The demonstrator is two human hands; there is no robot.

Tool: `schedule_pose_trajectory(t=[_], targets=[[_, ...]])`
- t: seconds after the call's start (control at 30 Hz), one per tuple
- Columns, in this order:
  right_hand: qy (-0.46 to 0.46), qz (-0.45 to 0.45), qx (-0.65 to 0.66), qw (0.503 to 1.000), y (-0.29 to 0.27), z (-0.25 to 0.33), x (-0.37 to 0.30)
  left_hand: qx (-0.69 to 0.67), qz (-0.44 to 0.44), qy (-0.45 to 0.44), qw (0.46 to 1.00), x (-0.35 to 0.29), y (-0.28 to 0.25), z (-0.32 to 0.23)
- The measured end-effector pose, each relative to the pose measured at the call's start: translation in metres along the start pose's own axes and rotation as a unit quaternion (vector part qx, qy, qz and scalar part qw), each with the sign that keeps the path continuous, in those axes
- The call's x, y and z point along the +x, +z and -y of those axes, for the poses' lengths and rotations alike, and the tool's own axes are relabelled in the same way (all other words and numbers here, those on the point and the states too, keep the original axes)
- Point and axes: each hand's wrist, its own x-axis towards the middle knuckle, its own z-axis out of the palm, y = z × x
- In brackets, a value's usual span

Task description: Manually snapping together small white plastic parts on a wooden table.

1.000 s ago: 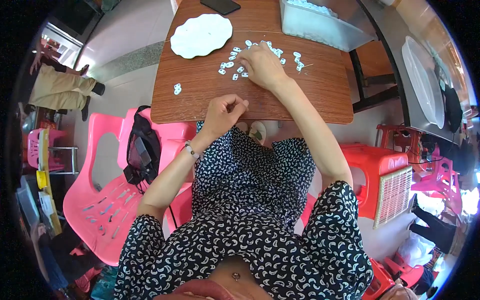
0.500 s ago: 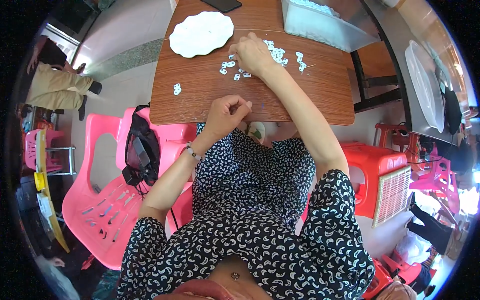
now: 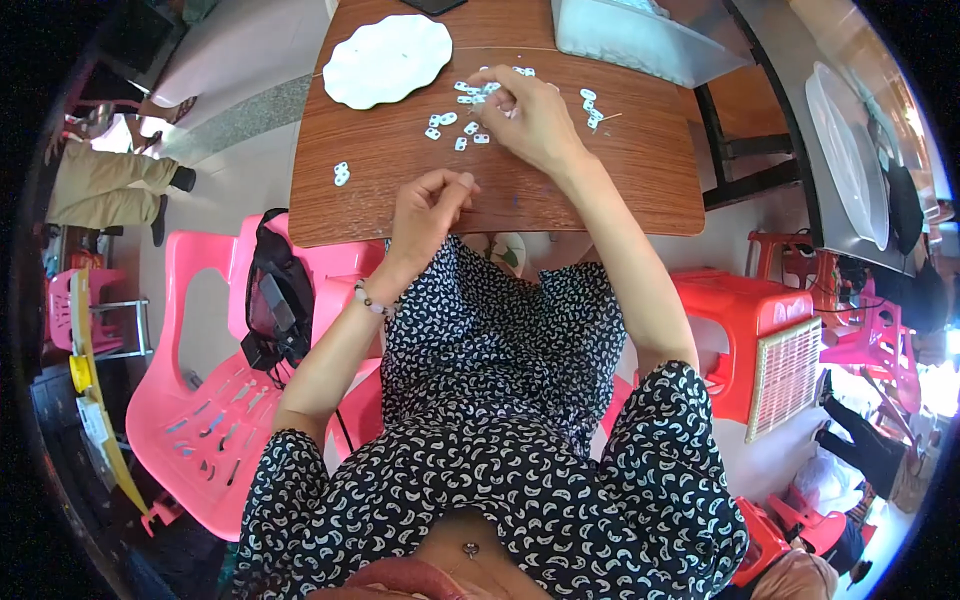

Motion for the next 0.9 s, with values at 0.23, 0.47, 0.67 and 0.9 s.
schedule_pose_trajectory(t=[0.23,0.47,0.67,0.9], targets=[[0.124,-0.039,-0.011,0.991,-0.031,0.013,-0.083,0.221,-0.106,0.096,0.965,0.008,-0.02,-0.018],[0.164,-0.074,0.056,0.982,-0.033,0.006,-0.134,0.34,-0.151,0.121,0.92,0.049,-0.048,-0.005],[0.203,-0.064,0.048,0.976,-0.037,0.014,-0.146,0.374,-0.117,0.124,0.912,0.055,-0.029,-0.005],[0.14,-0.1,-0.027,0.985,-0.04,0.016,-0.162,0.393,-0.077,0.14,0.906,0.058,-0.006,-0.006]])
